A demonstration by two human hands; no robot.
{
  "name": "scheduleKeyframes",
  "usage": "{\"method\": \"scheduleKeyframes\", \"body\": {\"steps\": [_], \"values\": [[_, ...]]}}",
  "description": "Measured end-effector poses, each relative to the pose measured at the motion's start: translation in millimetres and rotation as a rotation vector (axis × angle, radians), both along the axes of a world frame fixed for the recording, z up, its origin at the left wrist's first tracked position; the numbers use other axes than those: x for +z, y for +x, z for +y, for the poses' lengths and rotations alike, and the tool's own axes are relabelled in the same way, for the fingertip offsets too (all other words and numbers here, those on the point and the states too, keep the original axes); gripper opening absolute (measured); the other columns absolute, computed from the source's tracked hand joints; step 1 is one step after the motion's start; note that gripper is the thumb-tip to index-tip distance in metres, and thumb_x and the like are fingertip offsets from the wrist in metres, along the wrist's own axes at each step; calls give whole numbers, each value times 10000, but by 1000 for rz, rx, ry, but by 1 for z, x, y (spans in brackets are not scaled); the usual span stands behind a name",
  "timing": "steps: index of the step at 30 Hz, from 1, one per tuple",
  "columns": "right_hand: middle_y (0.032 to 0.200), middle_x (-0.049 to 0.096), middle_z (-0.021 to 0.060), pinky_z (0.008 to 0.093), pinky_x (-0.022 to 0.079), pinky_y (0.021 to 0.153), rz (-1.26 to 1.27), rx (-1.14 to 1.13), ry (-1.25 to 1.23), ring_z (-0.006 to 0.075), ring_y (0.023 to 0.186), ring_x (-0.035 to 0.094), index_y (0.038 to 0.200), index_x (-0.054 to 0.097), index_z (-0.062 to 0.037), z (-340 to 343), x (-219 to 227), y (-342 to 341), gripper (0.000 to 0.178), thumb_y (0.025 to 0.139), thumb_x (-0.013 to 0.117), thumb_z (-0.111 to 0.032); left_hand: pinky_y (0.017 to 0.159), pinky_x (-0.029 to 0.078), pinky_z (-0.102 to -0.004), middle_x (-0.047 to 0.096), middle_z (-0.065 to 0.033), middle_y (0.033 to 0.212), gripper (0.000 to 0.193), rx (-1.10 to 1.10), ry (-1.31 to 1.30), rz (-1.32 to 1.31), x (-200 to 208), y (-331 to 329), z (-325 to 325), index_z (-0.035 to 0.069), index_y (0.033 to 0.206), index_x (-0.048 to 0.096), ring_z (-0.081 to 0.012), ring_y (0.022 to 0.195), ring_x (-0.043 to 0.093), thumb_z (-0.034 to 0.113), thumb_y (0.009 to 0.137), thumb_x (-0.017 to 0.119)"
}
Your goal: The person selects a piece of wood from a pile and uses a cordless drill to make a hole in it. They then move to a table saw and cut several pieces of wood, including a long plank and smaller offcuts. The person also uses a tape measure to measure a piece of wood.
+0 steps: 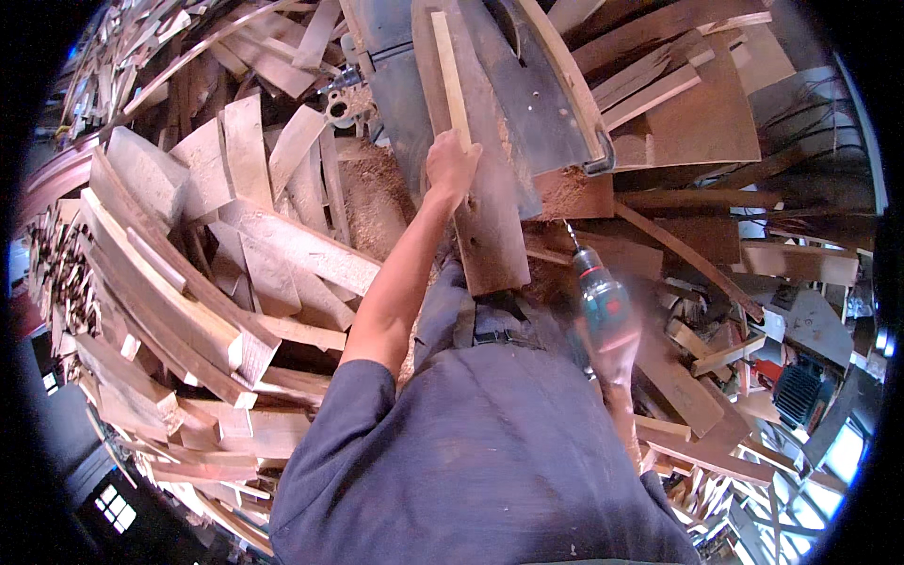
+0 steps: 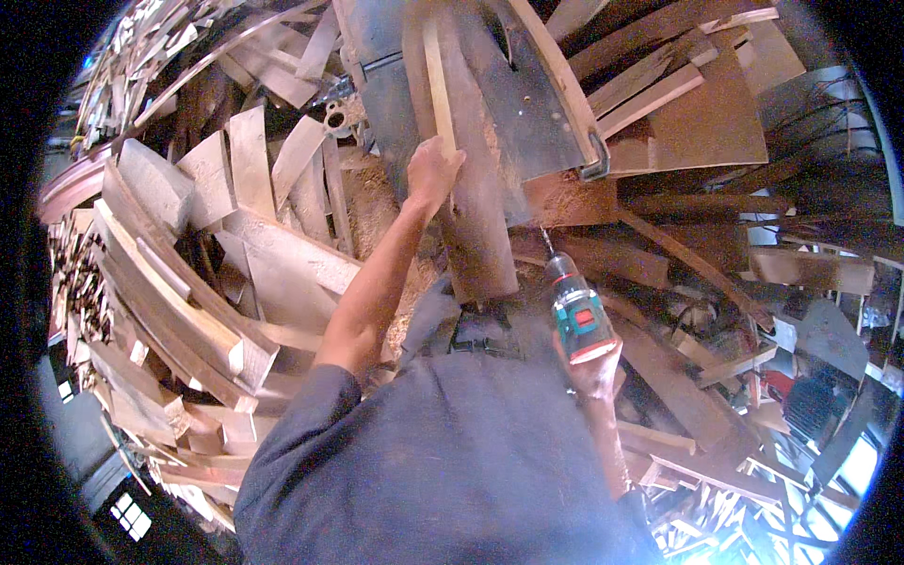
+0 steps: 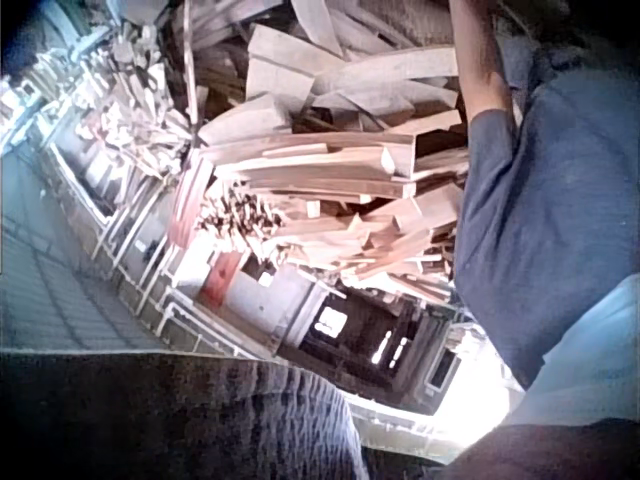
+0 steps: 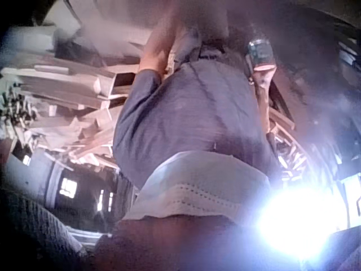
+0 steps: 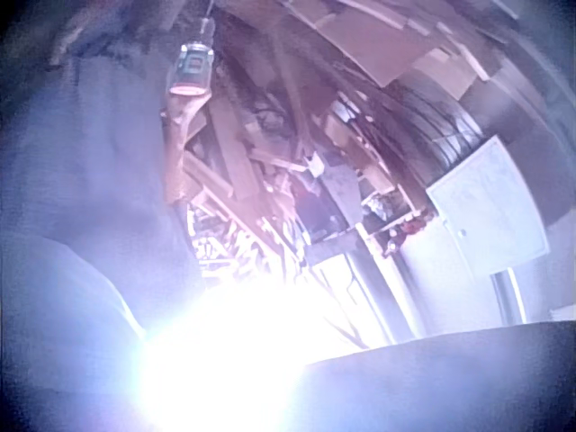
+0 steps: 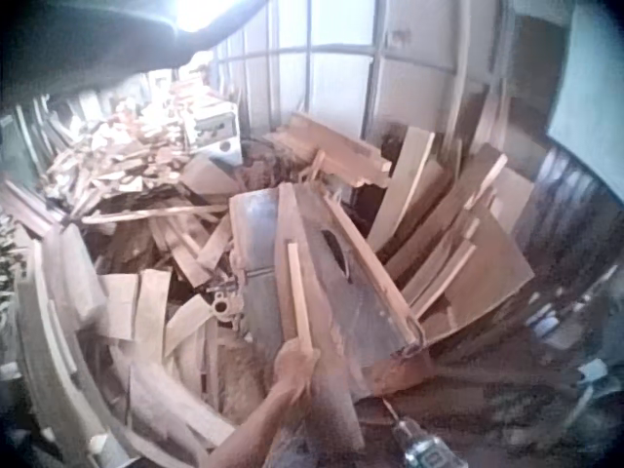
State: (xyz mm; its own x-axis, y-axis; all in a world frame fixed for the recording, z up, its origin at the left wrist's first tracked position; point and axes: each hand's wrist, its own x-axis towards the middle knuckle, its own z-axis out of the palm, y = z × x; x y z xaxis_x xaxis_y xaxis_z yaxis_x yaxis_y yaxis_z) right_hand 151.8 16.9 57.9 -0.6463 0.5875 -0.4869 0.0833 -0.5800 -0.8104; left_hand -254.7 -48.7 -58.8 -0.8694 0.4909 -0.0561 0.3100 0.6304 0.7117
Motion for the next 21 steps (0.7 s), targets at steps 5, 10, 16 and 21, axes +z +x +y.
{"method": "scheduleKeyframes", "body": {"steps": [5, 10, 16, 21], "values": [[1045, 725, 88, 348, 557, 876, -503, 161, 745, 165, 959, 692, 1185, 640, -3, -23, 69, -58, 478, 757, 827, -103, 880, 551, -500, 580, -249, 1230, 451, 1, -145, 116, -13, -20, 31, -25, 1113, 603, -428, 1005, 660, 259, 806, 772], [1028, 724, 76, 333, 553, 866, -537, 173, 798, 149, 935, 684, 1186, 631, 19, -12, 54, -43, 505, 744, 844, -100, 856, 559, -505, 638, -255, 1104, 448, 84, -256, 127, -23, -25, 26, -18, 1103, 598, -434, 983, 669, 261, 797, 768], [1108, 701, 75, 321, 546, 882, -505, 232, 762, 139, 1001, 661, 1245, 603, 16, 20, 37, -16, 548, 753, 829, -71, 875, 545, -476, 715, -258, 971, 459, 89, -235, -124, 11, 3, 3, -20, 1043, 616, -404, 971, 701, 305, 750, 755], [1114, 703, 61, 314, 558, 872, -323, 277, 698, 146, 979, 674, 1283, 594, 12, 51, 20, 2, 583, 749, 822, -39, 759, 560, -428, 749, -186, 923, 581, 71, -176, -301, 9, 54, -34, -41, 1111, 686, -323, 799, 731, 414, 776, 825]]}}
